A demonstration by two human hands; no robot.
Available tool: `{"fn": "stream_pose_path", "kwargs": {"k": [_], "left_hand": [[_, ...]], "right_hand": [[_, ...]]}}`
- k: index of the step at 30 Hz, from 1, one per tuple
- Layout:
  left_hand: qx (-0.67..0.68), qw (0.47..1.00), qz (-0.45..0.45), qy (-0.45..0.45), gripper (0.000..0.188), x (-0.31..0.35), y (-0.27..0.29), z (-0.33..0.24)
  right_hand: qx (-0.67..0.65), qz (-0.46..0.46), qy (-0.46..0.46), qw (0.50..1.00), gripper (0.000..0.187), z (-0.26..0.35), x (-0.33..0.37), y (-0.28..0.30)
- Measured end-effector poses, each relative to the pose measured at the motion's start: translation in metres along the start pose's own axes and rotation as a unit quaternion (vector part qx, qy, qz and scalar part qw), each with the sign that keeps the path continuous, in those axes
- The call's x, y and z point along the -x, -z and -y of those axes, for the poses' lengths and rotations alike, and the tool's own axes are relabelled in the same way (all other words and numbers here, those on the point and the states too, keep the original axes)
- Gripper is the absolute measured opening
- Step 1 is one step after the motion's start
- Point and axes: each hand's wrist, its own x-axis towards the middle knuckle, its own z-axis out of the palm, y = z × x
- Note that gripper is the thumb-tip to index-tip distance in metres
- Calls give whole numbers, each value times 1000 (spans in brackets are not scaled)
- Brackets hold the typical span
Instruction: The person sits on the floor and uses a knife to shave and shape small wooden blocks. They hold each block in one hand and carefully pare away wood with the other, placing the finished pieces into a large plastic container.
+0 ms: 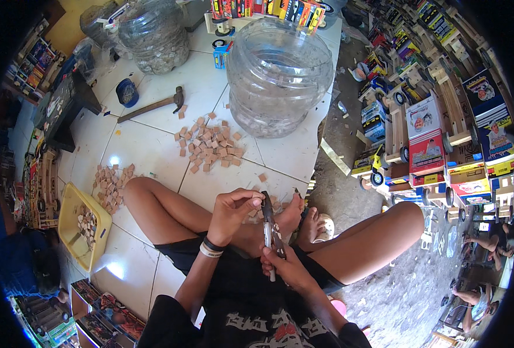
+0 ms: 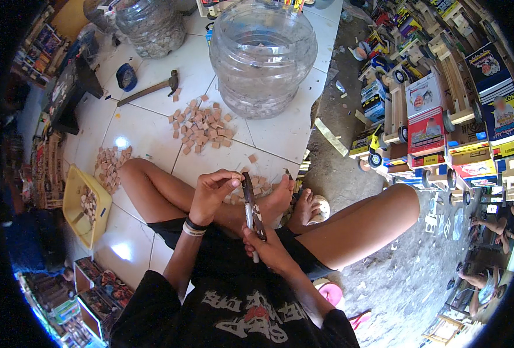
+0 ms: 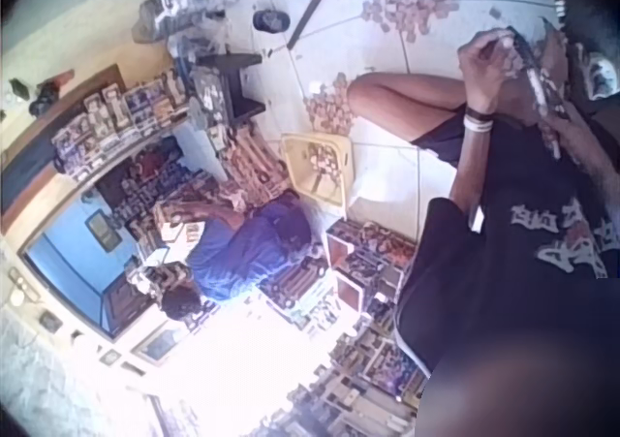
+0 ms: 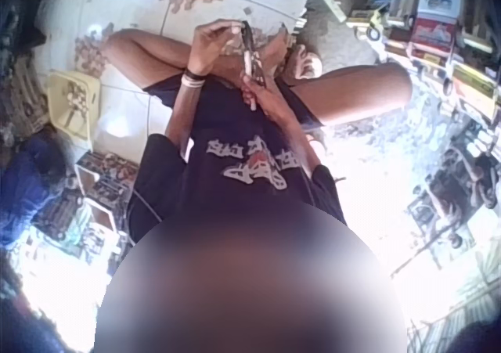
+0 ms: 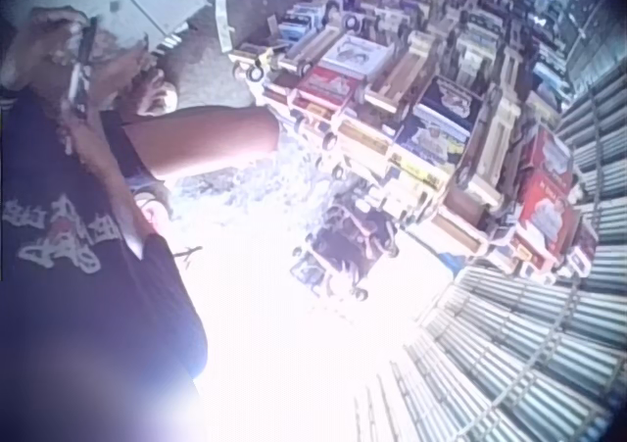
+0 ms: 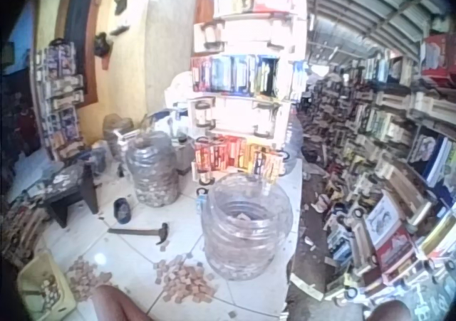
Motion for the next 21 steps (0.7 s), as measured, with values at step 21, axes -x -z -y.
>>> {"fn": "stream_pose_path", "kwargs": {"k": [21], "left_hand": [[-538, 824, -85, -155, 34, -88, 9, 113]], "right_hand": [[263, -210, 197, 921, 47, -3, -16, 17]]}}
